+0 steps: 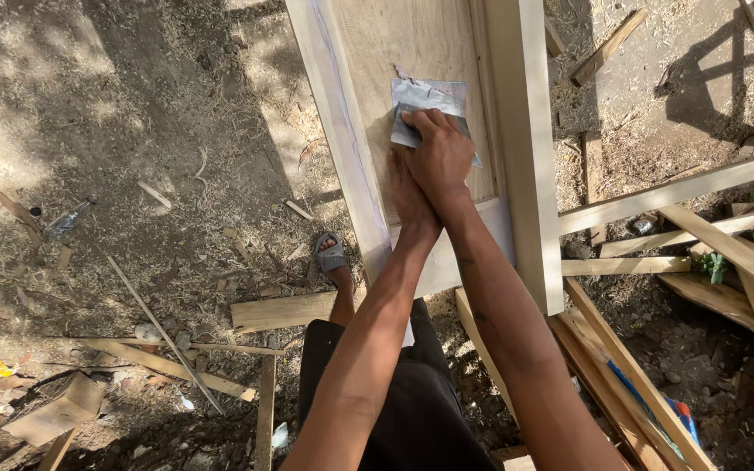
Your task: The person sands a wooden frame with sandpaper, then scoops wood filler from a tube and applies it to the frame using a putty knife, smoothing the filler into the wood surface.
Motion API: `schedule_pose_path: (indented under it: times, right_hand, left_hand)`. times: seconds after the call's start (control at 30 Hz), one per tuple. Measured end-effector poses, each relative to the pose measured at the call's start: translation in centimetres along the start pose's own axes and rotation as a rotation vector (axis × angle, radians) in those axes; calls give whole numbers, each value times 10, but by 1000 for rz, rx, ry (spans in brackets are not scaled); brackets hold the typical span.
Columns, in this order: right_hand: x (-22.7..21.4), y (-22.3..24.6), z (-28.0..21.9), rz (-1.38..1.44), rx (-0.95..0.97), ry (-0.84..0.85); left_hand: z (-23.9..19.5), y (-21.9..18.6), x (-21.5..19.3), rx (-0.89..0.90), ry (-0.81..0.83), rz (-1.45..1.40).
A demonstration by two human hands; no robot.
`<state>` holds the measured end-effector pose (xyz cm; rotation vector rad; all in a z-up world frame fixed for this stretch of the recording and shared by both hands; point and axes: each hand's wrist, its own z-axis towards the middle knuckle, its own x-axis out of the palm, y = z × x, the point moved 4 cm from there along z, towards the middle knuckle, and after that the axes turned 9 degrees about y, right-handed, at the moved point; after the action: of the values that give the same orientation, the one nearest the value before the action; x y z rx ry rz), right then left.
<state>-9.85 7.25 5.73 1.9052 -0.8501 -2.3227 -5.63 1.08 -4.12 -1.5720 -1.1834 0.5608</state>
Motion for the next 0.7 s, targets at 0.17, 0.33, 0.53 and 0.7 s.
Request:
schedule_pose_path:
  times: [0.17, 0.33, 0.53, 0.7]
  right_hand:
    - [6, -6, 16, -53, 27, -53]
    - [6, -12, -9, -2, 14, 9]
    - [13, -18, 16, -36, 76, -2]
    - [9, -20, -1, -7, 36, 9]
  left_hand:
    - [-15, -17, -1, 367, -34, 919]
    - [-19, -17, -1, 314, -10, 928]
    - [-12, -25, 5, 322, 86, 1127]
    - [-11, -28, 3, 301, 107, 1052]
